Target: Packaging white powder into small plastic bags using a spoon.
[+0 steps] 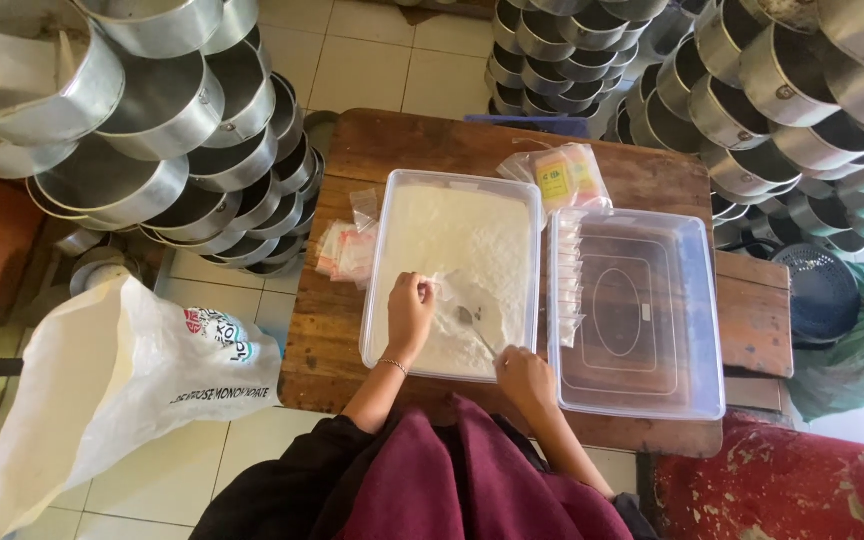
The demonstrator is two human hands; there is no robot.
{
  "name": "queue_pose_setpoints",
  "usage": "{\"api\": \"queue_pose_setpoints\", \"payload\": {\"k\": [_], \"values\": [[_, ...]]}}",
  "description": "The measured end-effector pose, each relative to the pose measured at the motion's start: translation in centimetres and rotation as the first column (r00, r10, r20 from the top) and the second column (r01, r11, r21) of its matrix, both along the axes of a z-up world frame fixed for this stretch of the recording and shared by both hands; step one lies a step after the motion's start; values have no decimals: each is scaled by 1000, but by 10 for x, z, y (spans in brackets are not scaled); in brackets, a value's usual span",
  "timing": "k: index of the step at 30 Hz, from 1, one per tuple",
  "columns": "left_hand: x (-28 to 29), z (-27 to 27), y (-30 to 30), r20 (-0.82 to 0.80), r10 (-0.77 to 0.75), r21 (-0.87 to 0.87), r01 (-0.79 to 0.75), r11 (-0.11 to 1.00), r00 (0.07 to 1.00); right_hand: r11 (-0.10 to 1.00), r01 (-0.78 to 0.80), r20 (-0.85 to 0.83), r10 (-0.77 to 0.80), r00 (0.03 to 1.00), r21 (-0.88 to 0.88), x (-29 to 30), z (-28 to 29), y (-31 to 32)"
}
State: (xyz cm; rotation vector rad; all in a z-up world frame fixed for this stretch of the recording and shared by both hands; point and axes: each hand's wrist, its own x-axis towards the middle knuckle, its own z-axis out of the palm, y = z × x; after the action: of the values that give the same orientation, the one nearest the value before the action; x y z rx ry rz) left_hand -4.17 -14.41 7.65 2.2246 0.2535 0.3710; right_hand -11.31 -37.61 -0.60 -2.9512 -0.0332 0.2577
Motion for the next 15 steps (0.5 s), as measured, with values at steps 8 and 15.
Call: {"api": "queue_pose_setpoints", "payload": {"k": [8,15], "values": [[11,-33,15,-30,11,38,-10,999,999,548,374,-206,-344,916,748,20,101,2],[12,-23,16,-19,30,3,-30,1000,999,-178,422,-458,-372,808,889,35,63,21]]}}
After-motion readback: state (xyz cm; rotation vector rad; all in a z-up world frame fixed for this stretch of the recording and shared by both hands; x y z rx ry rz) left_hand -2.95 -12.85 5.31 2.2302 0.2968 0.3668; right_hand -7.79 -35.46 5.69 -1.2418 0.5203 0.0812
